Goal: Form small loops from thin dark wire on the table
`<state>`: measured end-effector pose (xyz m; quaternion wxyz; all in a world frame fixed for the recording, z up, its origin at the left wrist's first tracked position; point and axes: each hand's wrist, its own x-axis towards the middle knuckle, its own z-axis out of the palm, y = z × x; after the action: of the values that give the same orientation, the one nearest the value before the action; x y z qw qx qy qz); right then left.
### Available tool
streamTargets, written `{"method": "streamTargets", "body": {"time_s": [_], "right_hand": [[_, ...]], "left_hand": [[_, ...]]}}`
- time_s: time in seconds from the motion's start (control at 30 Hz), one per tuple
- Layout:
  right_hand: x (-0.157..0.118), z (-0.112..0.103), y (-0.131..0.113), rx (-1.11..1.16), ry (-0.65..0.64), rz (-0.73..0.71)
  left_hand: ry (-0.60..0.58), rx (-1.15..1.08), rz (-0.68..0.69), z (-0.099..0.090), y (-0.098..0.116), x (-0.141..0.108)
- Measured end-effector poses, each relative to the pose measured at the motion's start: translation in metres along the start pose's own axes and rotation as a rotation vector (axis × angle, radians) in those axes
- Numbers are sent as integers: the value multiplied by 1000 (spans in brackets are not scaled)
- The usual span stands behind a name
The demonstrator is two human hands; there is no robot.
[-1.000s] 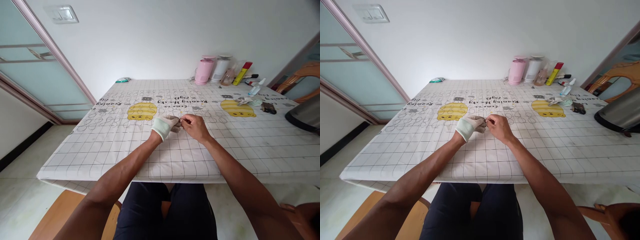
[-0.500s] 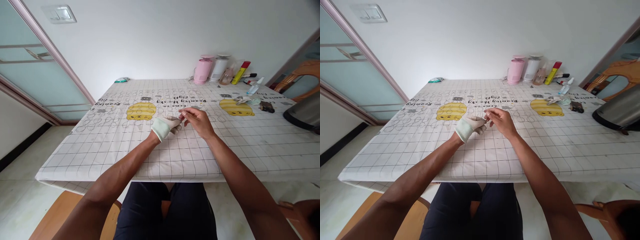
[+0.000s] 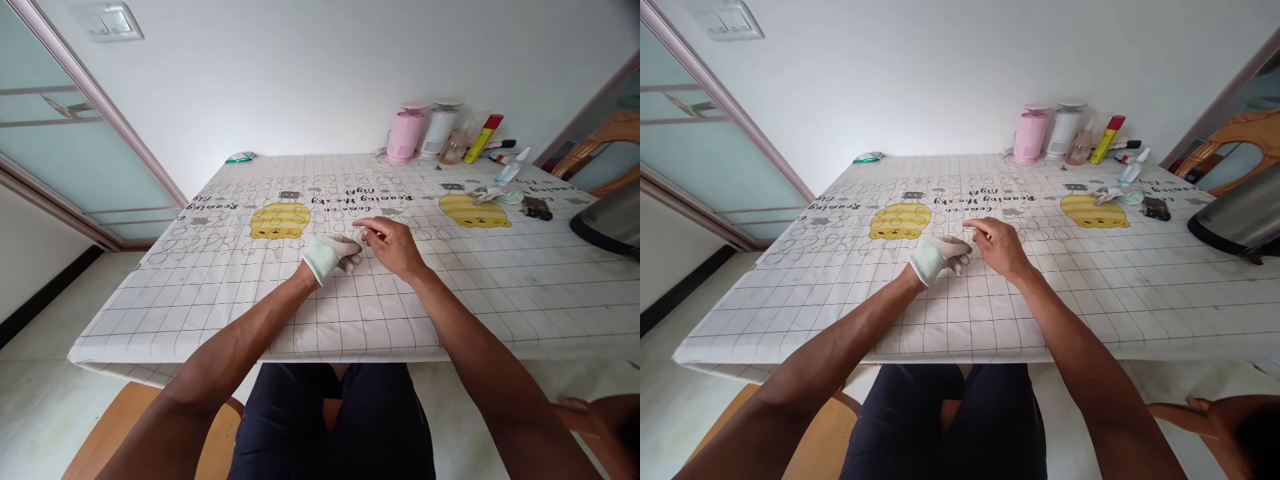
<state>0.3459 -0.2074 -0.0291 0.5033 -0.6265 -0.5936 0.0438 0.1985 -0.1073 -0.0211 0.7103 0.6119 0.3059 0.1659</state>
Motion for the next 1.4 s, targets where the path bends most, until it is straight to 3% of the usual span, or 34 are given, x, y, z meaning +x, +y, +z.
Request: {"method": "streamTargets", "body": {"time_s": [0.13,0.43,0.53,0.63,0.73,1.03,1.23,1.4], "right_hand": [[1,-5,3,-44,-27,-70],[0,1,6,-65,-9,-54],[1,-1,5,103,9,81],[5,-8,5,332,-74,214],[8,-13,4,492,-129,248],[8,-5,9,679,-72,367],[7,-9,4,558,-32,328],[4,-9,2,460,-155,304]], "left_hand": [[-26,20,-22,-1,-1,1],[-75,-94,-87,3,-3,-3],[-77,-126,-55,1,-4,-1],[-107,-173,13,-3,-4,0],[-125,-197,45,-6,-5,-1],[-176,-220,51,-6,-13,10],[-48,-207,125,-5,-5,6],[8,-287,181,-13,-6,11]]}}
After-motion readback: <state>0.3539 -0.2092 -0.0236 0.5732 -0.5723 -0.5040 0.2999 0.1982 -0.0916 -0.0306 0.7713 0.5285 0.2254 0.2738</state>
